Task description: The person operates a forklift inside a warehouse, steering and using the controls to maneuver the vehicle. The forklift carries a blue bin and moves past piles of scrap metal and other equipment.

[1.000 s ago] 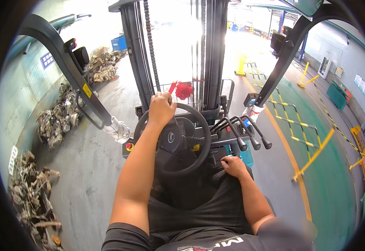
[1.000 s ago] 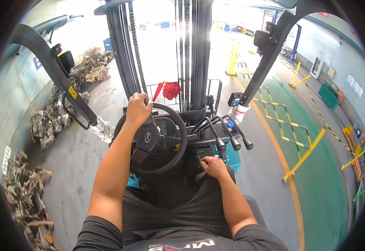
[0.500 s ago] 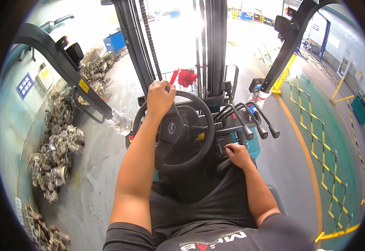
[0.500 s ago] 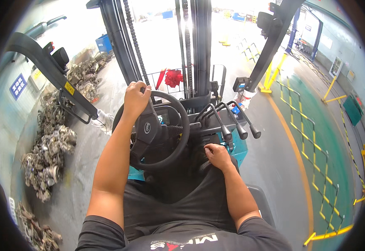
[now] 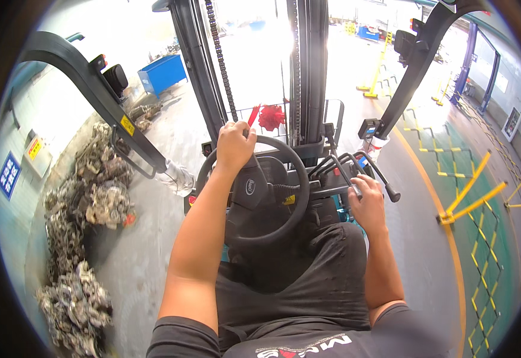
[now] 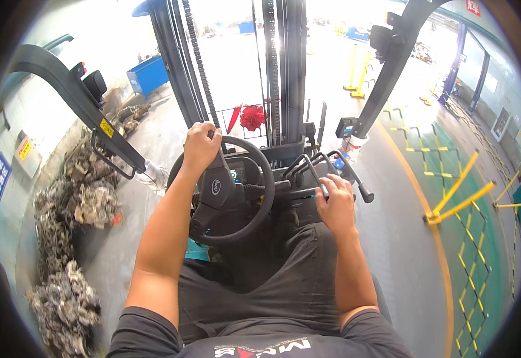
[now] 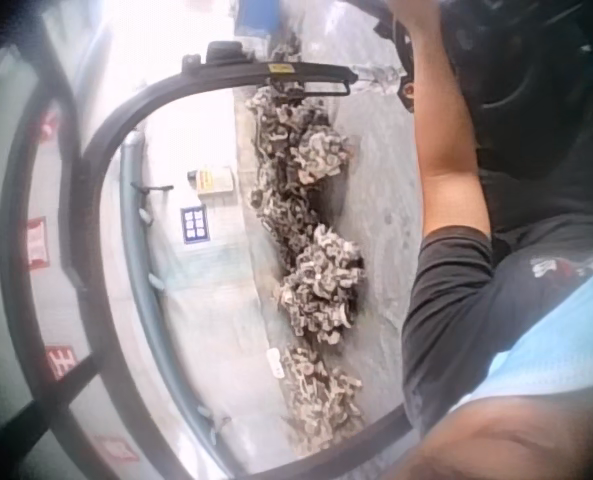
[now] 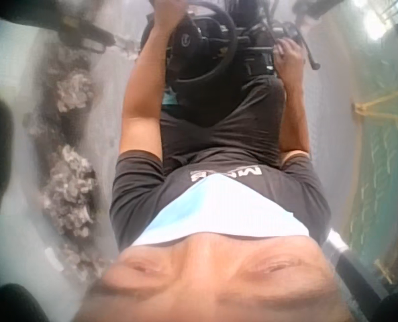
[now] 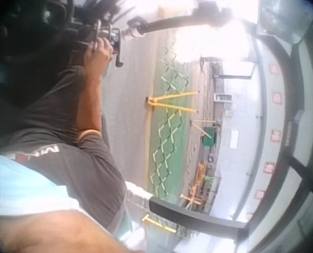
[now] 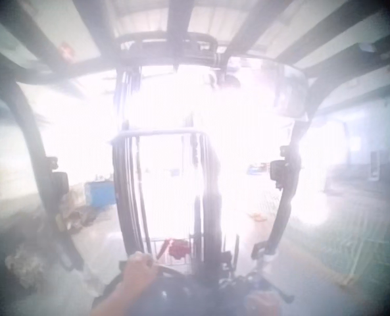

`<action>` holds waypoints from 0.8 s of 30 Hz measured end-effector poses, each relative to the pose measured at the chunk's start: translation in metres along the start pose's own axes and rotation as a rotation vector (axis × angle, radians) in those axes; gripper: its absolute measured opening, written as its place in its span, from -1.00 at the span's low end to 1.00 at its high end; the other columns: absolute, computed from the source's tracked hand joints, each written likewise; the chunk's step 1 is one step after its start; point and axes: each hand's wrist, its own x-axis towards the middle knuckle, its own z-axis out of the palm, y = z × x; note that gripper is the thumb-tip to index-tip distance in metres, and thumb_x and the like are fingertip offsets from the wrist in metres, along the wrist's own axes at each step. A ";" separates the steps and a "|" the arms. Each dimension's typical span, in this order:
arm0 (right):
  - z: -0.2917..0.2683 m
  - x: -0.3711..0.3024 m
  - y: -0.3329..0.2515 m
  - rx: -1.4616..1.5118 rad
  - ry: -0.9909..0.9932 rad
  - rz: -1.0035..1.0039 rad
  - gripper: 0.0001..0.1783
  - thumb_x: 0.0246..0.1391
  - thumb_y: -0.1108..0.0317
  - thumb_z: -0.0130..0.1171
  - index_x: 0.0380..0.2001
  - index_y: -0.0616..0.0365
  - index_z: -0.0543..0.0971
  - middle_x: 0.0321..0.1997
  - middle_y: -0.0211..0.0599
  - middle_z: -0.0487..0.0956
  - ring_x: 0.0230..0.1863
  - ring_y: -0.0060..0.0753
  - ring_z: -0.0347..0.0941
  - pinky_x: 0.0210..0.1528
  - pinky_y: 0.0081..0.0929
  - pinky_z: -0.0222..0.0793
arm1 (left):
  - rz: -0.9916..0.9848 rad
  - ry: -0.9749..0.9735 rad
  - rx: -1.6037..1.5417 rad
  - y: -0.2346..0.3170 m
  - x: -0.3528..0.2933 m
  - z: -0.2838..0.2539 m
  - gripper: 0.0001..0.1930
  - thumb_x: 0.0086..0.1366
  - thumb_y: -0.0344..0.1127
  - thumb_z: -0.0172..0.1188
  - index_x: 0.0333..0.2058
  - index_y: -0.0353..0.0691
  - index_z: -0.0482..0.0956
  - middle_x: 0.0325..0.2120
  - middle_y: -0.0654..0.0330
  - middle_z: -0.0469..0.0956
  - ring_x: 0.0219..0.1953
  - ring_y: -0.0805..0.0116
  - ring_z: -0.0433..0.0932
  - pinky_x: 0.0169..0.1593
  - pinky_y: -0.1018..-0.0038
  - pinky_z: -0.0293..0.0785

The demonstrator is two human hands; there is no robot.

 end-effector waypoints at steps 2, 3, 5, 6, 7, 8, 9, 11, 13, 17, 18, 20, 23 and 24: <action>0.106 0.071 0.025 -0.142 -0.155 0.052 -0.76 0.17 0.39 0.31 -0.09 0.17 0.71 0.08 -0.16 0.67 0.09 0.07 0.56 0.25 -0.09 0.41 | 0.027 -0.020 -0.010 -0.072 0.075 0.061 -0.75 0.30 -0.18 0.31 -0.31 -0.29 0.69 -0.33 -0.09 0.61 -0.15 -0.13 0.62 -0.02 0.07 0.53; 0.160 0.104 0.036 -0.182 -0.185 0.068 -0.75 0.18 0.37 0.29 -0.09 0.18 0.71 0.07 -0.15 0.67 0.04 0.09 0.60 0.17 -0.09 0.49 | -0.012 -0.081 -0.020 -0.108 0.113 0.093 -0.74 0.31 -0.18 0.30 -0.30 -0.29 0.68 -0.29 -0.11 0.63 -0.11 -0.15 0.61 0.02 0.08 0.52; 0.269 0.180 0.063 0.065 -0.073 0.144 -0.76 0.20 0.37 0.27 -0.09 0.17 0.71 0.05 -0.13 0.68 0.00 0.10 0.63 0.12 -0.10 0.53 | -0.002 -0.100 0.009 -0.175 0.190 0.161 -0.75 0.31 -0.19 0.29 -0.29 -0.30 0.68 -0.28 -0.12 0.63 -0.08 -0.15 0.61 0.06 0.07 0.51; 0.320 0.217 0.077 0.165 -0.065 0.204 -0.76 0.21 0.37 0.26 -0.09 0.17 0.71 0.04 -0.13 0.68 -0.01 0.10 0.64 0.10 -0.10 0.55 | -0.061 -0.098 0.054 -0.206 0.227 0.197 -0.76 0.31 -0.19 0.28 -0.29 -0.30 0.68 -0.27 -0.13 0.64 -0.07 -0.16 0.61 0.09 0.06 0.51; 0.367 0.258 0.095 0.142 -0.121 0.186 -0.77 0.23 0.39 0.23 -0.08 0.17 0.72 0.00 -0.07 0.69 -0.05 0.09 0.67 0.04 -0.11 0.59 | -0.003 -0.094 0.055 -0.235 0.264 0.235 -0.77 0.31 -0.21 0.28 -0.28 -0.29 0.68 -0.28 -0.13 0.64 -0.07 -0.16 0.60 0.13 0.05 0.49; 0.415 0.302 0.113 0.148 -0.154 0.222 -0.77 0.24 0.39 0.22 -0.08 0.17 0.72 -0.01 -0.06 0.70 -0.05 0.09 0.67 0.05 -0.11 0.59 | 0.020 -0.113 0.006 -0.263 0.300 0.275 -0.79 0.31 -0.22 0.28 -0.28 -0.27 0.68 -0.27 -0.11 0.64 -0.07 -0.15 0.60 0.13 0.03 0.48; 0.459 0.341 0.129 0.157 -0.169 0.236 -0.77 0.26 0.40 0.21 -0.08 0.17 0.72 -0.02 -0.05 0.70 -0.04 0.08 0.67 0.06 -0.12 0.58 | 0.018 -0.158 -0.015 -0.291 0.336 0.314 -0.79 0.31 -0.22 0.28 -0.28 -0.27 0.68 -0.26 -0.11 0.64 -0.07 -0.16 0.60 0.13 0.03 0.49; 0.549 0.424 0.162 0.146 -0.188 0.286 -0.77 0.29 0.40 0.20 -0.06 0.16 0.72 -0.04 -0.02 0.71 -0.02 0.08 0.66 0.07 -0.13 0.57 | 0.037 -0.180 -0.064 -0.347 0.408 0.390 -0.80 0.31 -0.22 0.28 -0.29 -0.26 0.67 -0.25 -0.10 0.63 -0.06 -0.16 0.60 0.12 0.04 0.50; 0.643 0.507 0.188 0.209 -0.152 0.207 -0.78 0.30 0.40 0.20 -0.06 0.18 0.72 -0.04 -0.01 0.71 -0.01 0.09 0.66 0.09 -0.13 0.56 | 0.004 -0.195 -0.103 -0.411 0.482 0.459 -0.80 0.32 -0.23 0.28 -0.31 -0.26 0.66 -0.26 -0.09 0.64 -0.07 -0.17 0.59 0.10 0.06 0.51; 0.815 0.666 0.233 0.270 -0.121 0.249 -0.79 0.31 0.40 0.21 -0.07 0.23 0.70 -0.03 0.01 0.71 0.02 0.10 0.65 0.12 -0.13 0.55 | 0.103 -0.124 -0.087 -0.568 0.654 0.575 -0.79 0.30 -0.24 0.27 -0.31 -0.29 0.67 -0.27 -0.11 0.66 -0.09 -0.17 0.62 0.08 0.07 0.53; 0.858 0.708 0.245 0.278 -0.107 0.274 -0.79 0.31 0.41 0.21 -0.07 0.24 0.70 -0.03 0.02 0.71 0.02 0.10 0.65 0.12 -0.13 0.54 | 0.093 -0.151 -0.084 -0.614 0.700 0.600 -0.77 0.31 -0.18 0.27 -0.31 -0.26 0.68 -0.25 -0.08 0.64 -0.08 -0.12 0.63 0.05 0.06 0.55; 0.955 0.794 0.254 0.285 -0.100 0.239 -0.80 0.30 0.41 0.22 -0.08 0.24 0.70 -0.05 0.02 0.71 0.03 0.10 0.65 0.12 -0.13 0.54 | 0.034 -0.078 -0.009 -0.710 0.790 0.645 -0.76 0.30 -0.19 0.26 -0.33 -0.28 0.67 -0.28 -0.08 0.64 -0.11 -0.12 0.63 0.04 0.06 0.55; 1.093 0.919 0.274 0.277 -0.074 0.228 -0.81 0.30 0.42 0.22 -0.10 0.24 0.70 -0.07 0.01 0.72 0.01 0.10 0.65 0.12 -0.14 0.54 | -0.067 -0.073 -0.049 -0.853 0.916 0.711 -0.77 0.30 -0.22 0.26 -0.37 -0.30 0.67 -0.36 -0.06 0.62 -0.21 -0.09 0.63 -0.02 0.08 0.55; 1.140 0.963 0.282 0.270 -0.059 0.218 -0.81 0.30 0.42 0.22 -0.10 0.24 0.70 -0.08 0.00 0.72 0.01 0.09 0.65 0.11 -0.14 0.54 | -0.075 -0.059 -0.057 -0.899 0.957 0.734 -0.80 0.30 -0.24 0.26 -0.36 -0.28 0.67 -0.37 -0.06 0.61 -0.23 -0.07 0.62 -0.05 0.10 0.55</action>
